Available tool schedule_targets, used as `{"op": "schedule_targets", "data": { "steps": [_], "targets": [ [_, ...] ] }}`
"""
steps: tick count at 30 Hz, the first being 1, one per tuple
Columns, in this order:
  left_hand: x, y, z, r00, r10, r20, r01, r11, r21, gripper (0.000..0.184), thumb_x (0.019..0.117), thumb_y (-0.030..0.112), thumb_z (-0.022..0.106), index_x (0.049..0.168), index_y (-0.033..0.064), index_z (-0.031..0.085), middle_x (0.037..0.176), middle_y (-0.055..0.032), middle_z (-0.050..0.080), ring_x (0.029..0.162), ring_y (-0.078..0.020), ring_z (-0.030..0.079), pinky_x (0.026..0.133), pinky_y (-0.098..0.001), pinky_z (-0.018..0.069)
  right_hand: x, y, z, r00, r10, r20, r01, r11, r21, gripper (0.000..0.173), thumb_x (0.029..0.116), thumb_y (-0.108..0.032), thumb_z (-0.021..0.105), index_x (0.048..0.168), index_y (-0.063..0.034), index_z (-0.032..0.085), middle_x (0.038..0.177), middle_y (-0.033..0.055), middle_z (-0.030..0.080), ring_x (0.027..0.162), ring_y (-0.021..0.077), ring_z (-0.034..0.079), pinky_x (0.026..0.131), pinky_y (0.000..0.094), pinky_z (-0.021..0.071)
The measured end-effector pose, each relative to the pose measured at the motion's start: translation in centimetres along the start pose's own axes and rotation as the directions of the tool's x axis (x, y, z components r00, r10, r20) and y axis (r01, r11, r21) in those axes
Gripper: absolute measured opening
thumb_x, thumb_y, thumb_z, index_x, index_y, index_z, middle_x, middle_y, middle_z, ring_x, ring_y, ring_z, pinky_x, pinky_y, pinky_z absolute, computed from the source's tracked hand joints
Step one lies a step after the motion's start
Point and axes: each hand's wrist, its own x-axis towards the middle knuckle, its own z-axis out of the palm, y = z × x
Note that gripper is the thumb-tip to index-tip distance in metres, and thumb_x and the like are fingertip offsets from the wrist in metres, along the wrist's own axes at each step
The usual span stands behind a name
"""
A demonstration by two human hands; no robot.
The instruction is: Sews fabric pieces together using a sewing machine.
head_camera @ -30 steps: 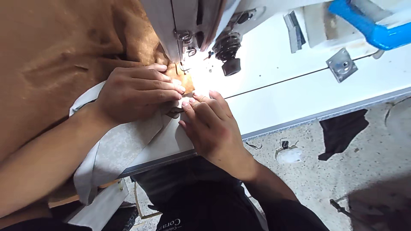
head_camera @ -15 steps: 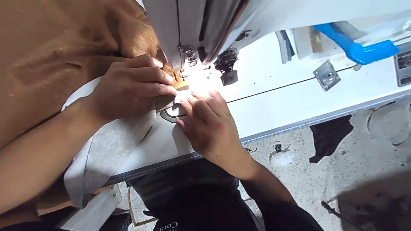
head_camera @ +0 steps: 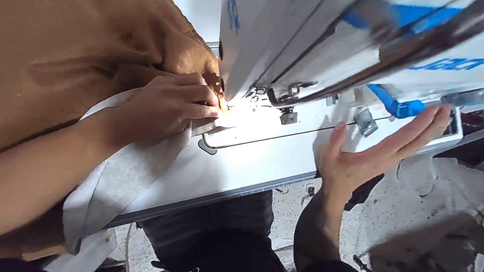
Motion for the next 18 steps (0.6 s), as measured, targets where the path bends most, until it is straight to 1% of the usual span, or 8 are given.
{"op": "schedule_targets", "data": {
  "steps": [2,6,9,12,13,14,16,18],
  "targets": [
    [0.0,-0.3,-0.1,1.000,0.012,-0.005,-0.012,1.000,0.001,0.034,0.1016,0.006,0.047,0.116,0.0129,0.077,0.112,-0.0095,0.071,0.105,-0.0277,0.064,0.087,-0.0426,0.0518,0.3,1.6,0.2,0.997,0.016,0.075,-0.018,0.999,0.028,0.093,0.0929,-0.046,0.066,0.160,0.0034,0.026,0.166,0.0290,0.020,0.156,0.0432,0.014,0.128,0.0576,0.0128],
    [-0.1,-0.7,0.1,1.000,0.012,-0.002,-0.012,1.000,0.011,0.034,0.1017,0.007,0.047,0.118,0.0139,0.076,0.111,-0.0086,0.070,0.105,-0.0273,0.064,0.087,-0.0423,0.0516,0.3,1.6,0.6,0.993,-0.013,0.115,0.006,0.998,0.061,0.087,0.0934,-0.044,0.066,0.159,0.0019,0.031,0.166,0.0279,0.022,0.156,0.0407,0.018,0.127,0.0537,0.0217],
    [-0.2,-1.0,0.1,1.000,0.002,0.006,-0.003,1.000,0.013,0.033,0.1010,0.007,0.048,0.117,0.0141,0.076,0.113,-0.0091,0.070,0.107,-0.0285,0.063,0.087,-0.0426,0.0526,0.2,1.4,0.7,0.996,0.004,0.084,-0.011,0.996,0.085,0.088,0.0949,-0.041,0.067,0.158,0.0056,0.028,0.165,0.0285,0.023,0.156,0.0390,0.020,0.127,0.0506,0.0241],
    [-0.1,-1.2,-0.2,0.999,-0.031,0.026,0.030,0.999,0.009,0.036,0.0978,0.006,0.049,0.118,0.0149,0.076,0.115,-0.0087,0.069,0.109,-0.0289,0.062,0.089,-0.0436,0.0515,-0.2,1.4,0.6,0.998,0.016,0.068,-0.022,0.997,0.080,0.082,0.0963,-0.038,0.066,0.157,0.0044,0.032,0.165,0.0268,0.027,0.155,0.0371,0.023,0.126,0.0489,0.0271],
    [0.0,-1.2,-0.3,0.999,-0.031,0.020,0.030,0.999,0.016,0.035,0.0976,0.007,0.048,0.117,0.0141,0.077,0.114,-0.0092,0.070,0.109,-0.0295,0.062,0.089,-0.0443,0.0513,-0.4,1.5,0.5,0.998,0.017,0.062,-0.020,0.998,0.058,0.075,0.0975,-0.037,0.064,0.155,0.0031,0.037,0.163,0.0255,0.032,0.154,0.0361,0.028,0.125,0.0488,0.0300],
    [0.0,-1.3,-0.3,1.000,-0.026,0.011,0.026,0.999,0.023,0.034,0.0988,0.008,0.048,0.116,0.0134,0.077,0.113,-0.0097,0.070,0.109,-0.0298,0.063,0.089,-0.0447,0.0511,-0.6,1.8,0.5,0.999,0.015,0.042,-0.016,1.000,0.024,0.065,0.0984,-0.033,0.063,0.151,0.0017,0.046,0.157,0.0238,0.043,0.149,0.0347,0.039,0.121,0.0484,0.0363],
    [0.0,-1.5,-0.1,1.000,-0.016,-0.011,0.016,0.999,0.031,0.033,0.0994,0.007,0.048,0.114,0.0125,0.077,0.112,-0.0104,0.071,0.109,-0.0301,0.064,0.090,-0.0448,0.0516,-1.0,2.1,0.5,1.000,0.019,0.010,-0.019,0.999,-0.044,0.040,0.0993,-0.025,0.062,0.130,-0.0002,0.068,0.135,0.0203,0.066,0.130,0.0319,0.062,0.110,0.0476,0.0495],
    [0.0,-1.5,0.0,1.000,-0.012,-0.018,0.012,1.000,0.019,0.033,0.0990,0.006,0.049,0.113,0.0123,0.078,0.113,-0.0103,0.071,0.111,-0.0292,0.064,0.092,-0.0435,0.0523,-1.2,2.2,0.5,0.999,0.035,0.026,-0.034,0.999,-0.041,0.032,0.1002,-0.021,0.060,0.120,0.0005,0.074,0.126,0.0193,0.071,0.123,0.0302,0.067,0.109,0.0463,0.0517]
  ]
}}
